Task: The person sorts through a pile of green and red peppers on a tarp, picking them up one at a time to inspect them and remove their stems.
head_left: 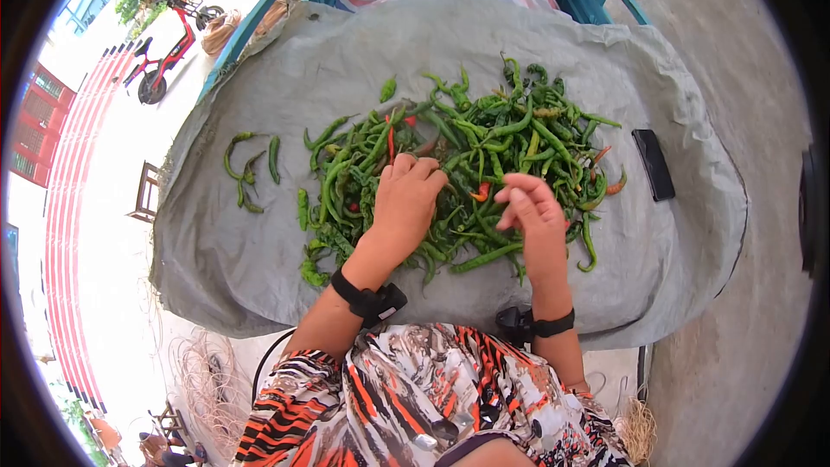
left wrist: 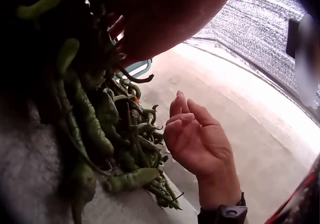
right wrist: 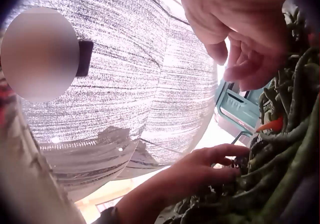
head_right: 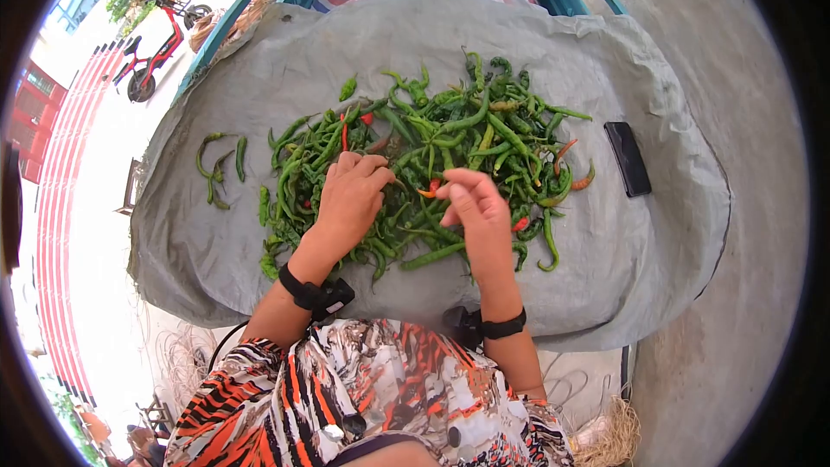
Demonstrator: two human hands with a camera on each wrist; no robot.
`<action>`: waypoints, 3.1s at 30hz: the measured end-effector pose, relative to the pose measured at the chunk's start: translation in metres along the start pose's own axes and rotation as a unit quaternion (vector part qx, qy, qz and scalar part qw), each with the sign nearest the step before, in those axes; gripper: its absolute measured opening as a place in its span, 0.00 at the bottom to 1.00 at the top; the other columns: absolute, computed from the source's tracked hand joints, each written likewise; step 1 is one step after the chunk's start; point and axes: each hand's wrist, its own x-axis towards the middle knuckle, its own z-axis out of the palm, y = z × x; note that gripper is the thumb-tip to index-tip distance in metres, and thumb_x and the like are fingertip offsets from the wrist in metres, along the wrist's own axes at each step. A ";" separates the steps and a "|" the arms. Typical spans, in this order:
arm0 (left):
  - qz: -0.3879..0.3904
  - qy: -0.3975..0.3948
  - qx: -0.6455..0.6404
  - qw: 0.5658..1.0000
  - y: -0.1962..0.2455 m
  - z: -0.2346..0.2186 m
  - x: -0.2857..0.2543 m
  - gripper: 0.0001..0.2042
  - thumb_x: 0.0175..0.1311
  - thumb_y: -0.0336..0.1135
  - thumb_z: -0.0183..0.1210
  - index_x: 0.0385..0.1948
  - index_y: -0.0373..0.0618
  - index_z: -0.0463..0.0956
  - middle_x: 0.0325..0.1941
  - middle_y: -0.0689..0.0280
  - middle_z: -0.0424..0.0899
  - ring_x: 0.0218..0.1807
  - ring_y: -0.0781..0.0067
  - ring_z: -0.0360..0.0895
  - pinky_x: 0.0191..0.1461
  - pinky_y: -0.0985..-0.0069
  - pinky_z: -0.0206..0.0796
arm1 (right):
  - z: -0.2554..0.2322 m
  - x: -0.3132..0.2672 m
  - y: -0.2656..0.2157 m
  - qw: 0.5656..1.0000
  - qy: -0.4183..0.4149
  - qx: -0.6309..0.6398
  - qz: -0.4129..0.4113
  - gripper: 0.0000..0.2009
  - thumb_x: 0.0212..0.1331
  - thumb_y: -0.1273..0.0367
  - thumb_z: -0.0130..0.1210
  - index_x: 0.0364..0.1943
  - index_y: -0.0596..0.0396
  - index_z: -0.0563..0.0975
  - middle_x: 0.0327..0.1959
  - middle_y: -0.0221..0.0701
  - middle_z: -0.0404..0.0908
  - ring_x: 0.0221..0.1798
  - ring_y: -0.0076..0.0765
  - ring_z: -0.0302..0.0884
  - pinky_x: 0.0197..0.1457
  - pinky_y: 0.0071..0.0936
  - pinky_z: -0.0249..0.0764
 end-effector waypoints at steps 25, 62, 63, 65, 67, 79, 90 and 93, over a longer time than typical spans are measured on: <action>-0.276 0.062 -0.550 0.786 0.019 -0.026 -0.005 0.16 0.69 0.32 0.55 0.55 0.37 0.67 0.51 0.60 0.78 0.38 0.77 0.76 0.44 0.78 0.69 | 0.018 0.005 0.009 0.983 -0.131 -0.025 0.123 0.07 0.67 0.68 0.52 0.43 0.57 0.74 0.26 0.25 0.76 0.24 0.17 0.70 0.28 0.14 0.66; -0.077 0.006 -0.243 0.967 0.034 -0.036 -0.009 0.19 0.51 0.23 0.63 0.48 0.45 0.74 0.44 0.62 0.78 0.36 0.66 0.77 0.39 0.72 0.71 | 0.026 -0.009 0.002 0.999 -0.035 -0.038 -0.005 0.07 0.67 0.68 0.53 0.42 0.55 0.77 0.25 0.19 0.71 0.24 0.13 0.66 0.28 0.13 0.63; -0.097 0.023 -0.202 0.974 0.029 -0.041 -0.008 0.19 0.52 0.22 0.61 0.47 0.45 0.75 0.44 0.61 0.77 0.37 0.65 0.77 0.39 0.71 0.71 | 0.024 -0.007 0.002 1.000 -0.008 -0.029 -0.006 0.06 0.67 0.68 0.53 0.41 0.55 0.76 0.24 0.19 0.71 0.23 0.13 0.66 0.28 0.13 0.63; -0.126 0.045 -0.116 0.984 0.016 -0.050 -0.008 0.17 0.54 0.20 0.57 0.47 0.46 0.75 0.44 0.59 0.76 0.39 0.60 0.77 0.41 0.69 0.71 | 0.014 0.000 0.001 0.999 0.023 -0.032 -0.021 0.07 0.68 0.68 0.51 0.42 0.55 0.76 0.24 0.20 0.72 0.23 0.13 0.67 0.28 0.14 0.65; -0.138 0.018 -0.050 0.989 0.000 -0.061 -0.011 0.17 0.55 0.18 0.51 0.46 0.45 0.76 0.47 0.59 0.75 0.45 0.53 0.75 0.46 0.64 0.70 | 0.004 0.009 -0.005 0.998 0.036 0.007 -0.056 0.08 0.69 0.67 0.50 0.45 0.55 0.75 0.27 0.22 0.74 0.23 0.14 0.67 0.29 0.16 0.68; -0.071 -0.037 0.022 0.997 -0.023 -0.054 -0.023 0.14 0.52 0.21 0.55 0.41 0.45 0.78 0.41 0.62 0.75 0.44 0.57 0.73 0.47 0.64 0.67 | 0.017 -0.007 0.008 0.992 -0.107 -0.044 0.048 0.10 0.67 0.70 0.52 0.49 0.56 0.76 0.37 0.27 0.80 0.33 0.17 0.73 0.36 0.16 0.71; -0.090 0.003 -0.105 0.990 0.011 -0.080 -0.018 0.14 0.59 0.27 0.58 0.48 0.45 0.76 0.42 0.59 0.76 0.43 0.53 0.77 0.45 0.62 0.69 | 0.040 -0.014 0.005 0.987 -0.128 -0.089 0.039 0.12 0.67 0.69 0.52 0.52 0.57 0.74 0.34 0.27 0.80 0.31 0.15 0.72 0.32 0.16 0.69; -0.109 -0.053 -0.158 0.980 0.016 -0.072 -0.025 0.14 0.61 0.27 0.57 0.50 0.46 0.76 0.41 0.58 0.75 0.41 0.55 0.76 0.44 0.66 0.68 | 0.041 -0.017 0.004 0.980 -0.127 -0.154 0.010 0.12 0.70 0.67 0.48 0.52 0.57 0.73 0.31 0.27 0.78 0.29 0.17 0.72 0.32 0.15 0.67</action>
